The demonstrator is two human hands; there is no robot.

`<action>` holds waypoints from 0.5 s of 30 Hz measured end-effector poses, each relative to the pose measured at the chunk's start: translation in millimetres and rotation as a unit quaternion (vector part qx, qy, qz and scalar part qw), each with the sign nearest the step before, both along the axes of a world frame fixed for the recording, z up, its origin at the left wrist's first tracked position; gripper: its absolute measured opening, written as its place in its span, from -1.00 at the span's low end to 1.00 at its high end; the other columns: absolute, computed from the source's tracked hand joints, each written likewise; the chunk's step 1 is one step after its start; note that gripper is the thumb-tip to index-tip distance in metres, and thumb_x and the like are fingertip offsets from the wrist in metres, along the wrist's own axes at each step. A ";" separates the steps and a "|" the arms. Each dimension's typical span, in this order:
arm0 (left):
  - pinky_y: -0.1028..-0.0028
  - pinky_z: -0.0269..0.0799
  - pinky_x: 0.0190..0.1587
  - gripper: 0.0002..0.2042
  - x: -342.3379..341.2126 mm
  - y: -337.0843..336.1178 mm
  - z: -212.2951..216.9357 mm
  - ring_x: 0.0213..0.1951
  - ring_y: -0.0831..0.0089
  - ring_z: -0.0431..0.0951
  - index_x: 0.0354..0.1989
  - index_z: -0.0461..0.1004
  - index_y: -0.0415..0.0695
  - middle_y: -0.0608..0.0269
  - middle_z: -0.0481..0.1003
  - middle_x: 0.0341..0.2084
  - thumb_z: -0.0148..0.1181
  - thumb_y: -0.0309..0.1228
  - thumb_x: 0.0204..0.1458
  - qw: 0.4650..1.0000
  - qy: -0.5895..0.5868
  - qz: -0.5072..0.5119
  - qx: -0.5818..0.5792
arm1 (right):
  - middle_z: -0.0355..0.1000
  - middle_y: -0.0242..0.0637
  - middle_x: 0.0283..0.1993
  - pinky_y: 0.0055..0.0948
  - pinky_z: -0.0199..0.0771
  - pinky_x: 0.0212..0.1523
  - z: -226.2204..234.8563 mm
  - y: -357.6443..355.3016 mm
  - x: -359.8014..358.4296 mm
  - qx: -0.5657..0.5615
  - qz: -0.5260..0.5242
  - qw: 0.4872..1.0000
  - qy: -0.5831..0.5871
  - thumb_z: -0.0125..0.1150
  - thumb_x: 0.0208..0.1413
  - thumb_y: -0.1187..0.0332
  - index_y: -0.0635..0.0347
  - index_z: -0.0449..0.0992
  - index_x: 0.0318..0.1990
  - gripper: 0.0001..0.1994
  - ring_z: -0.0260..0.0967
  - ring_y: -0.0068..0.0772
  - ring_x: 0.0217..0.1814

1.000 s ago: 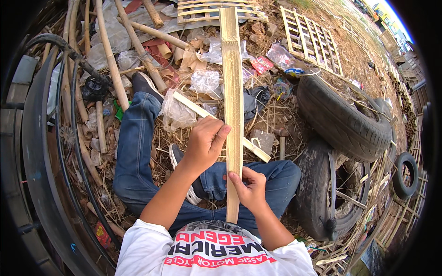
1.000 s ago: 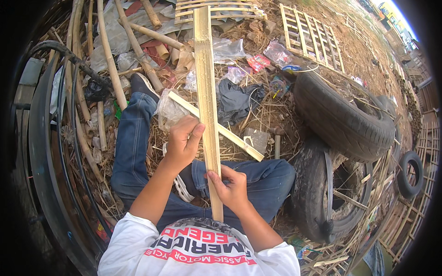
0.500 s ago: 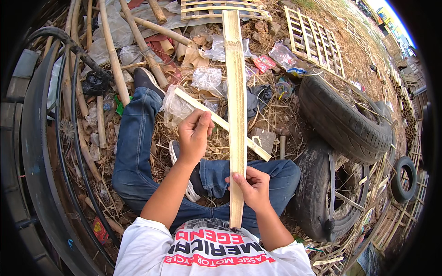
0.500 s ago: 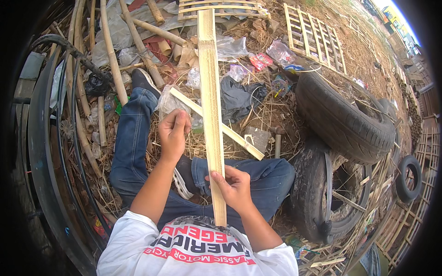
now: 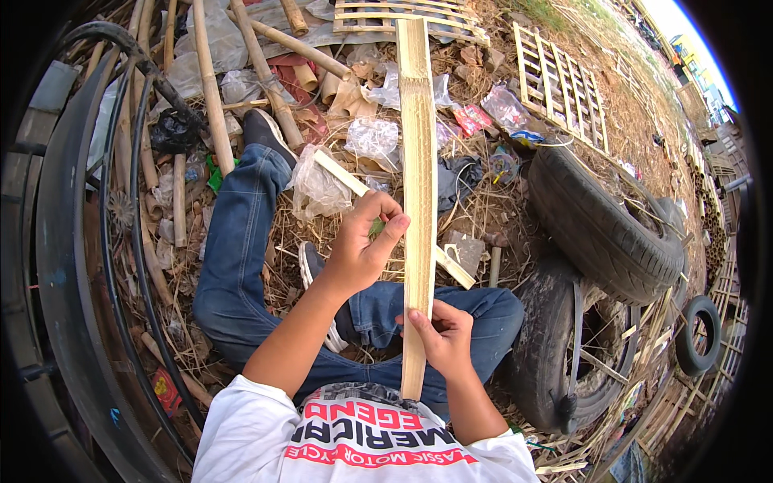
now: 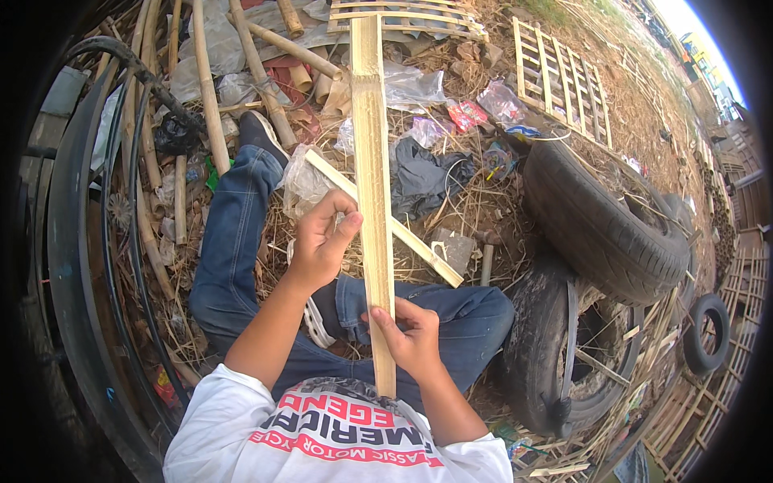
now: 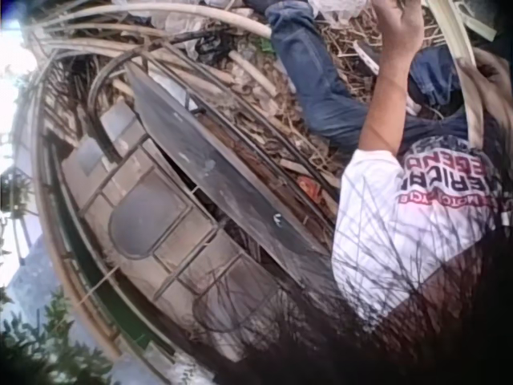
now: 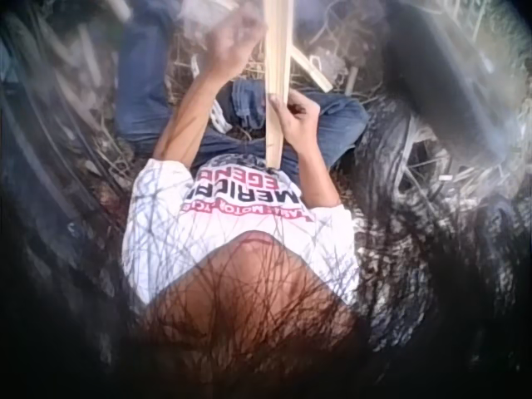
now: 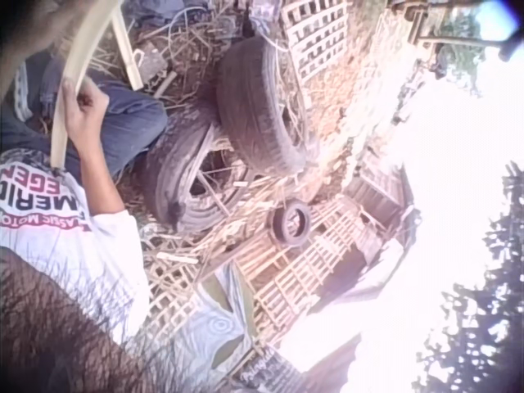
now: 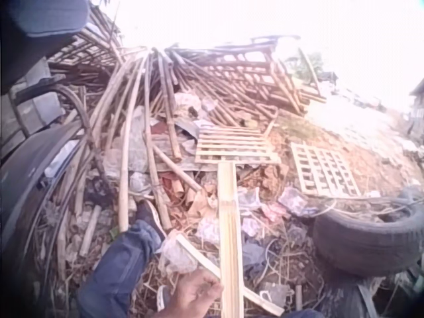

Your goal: The person constructs a rectangular frame using bamboo strips by cutting, positioning, and hammering nails into the joints while sitting on the ground.

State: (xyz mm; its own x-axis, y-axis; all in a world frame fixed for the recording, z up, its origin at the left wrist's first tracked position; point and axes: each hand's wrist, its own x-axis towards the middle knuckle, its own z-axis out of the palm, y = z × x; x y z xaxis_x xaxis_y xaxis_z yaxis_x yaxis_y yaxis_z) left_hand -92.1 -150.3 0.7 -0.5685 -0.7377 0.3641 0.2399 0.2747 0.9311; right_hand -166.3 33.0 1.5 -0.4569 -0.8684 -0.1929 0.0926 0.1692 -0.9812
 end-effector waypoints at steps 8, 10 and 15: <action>0.56 0.17 -0.26 -0.79 5.3 -2.1 6.6 -0.39 0.57 0.25 -0.40 0.35 -0.17 0.37 0.30 -0.55 0.11 -0.30 0.15 0.994 0.014 -0.045 0.098 | 0.55 -0.32 -0.45 -0.66 0.40 -0.44 0.0 1.6 -0.1 -0.002 -0.001 1.000 0.002 0.20 0.15 0.43 0.37 0.59 -0.27 -0.84 0.42 -0.70 -0.46; 0.55 0.18 -0.25 -0.80 2.8 -4.7 0.8 -0.39 0.56 0.24 -0.41 0.36 -0.17 0.36 0.31 -0.53 0.12 -0.31 0.14 0.999 -0.009 -0.029 0.012 | 0.55 -0.29 -0.44 -0.65 0.42 -0.44 -1.0 2.4 -0.8 -0.007 0.005 1.000 0.013 0.19 0.15 0.42 0.39 0.58 -0.26 -0.83 0.43 -0.67 -0.46; 0.52 0.21 -0.24 -0.82 3.6 -3.7 1.1 -0.38 0.54 0.27 -0.41 0.38 -0.18 0.34 0.33 -0.51 0.12 -0.33 0.13 0.999 -0.041 -0.033 -0.011 | 0.56 -0.23 -0.41 -0.63 0.46 -0.45 -3.2 3.0 -1.7 -0.005 0.010 1.000 0.024 0.18 0.17 0.41 0.43 0.55 -0.25 -0.81 0.45 -0.62 -0.48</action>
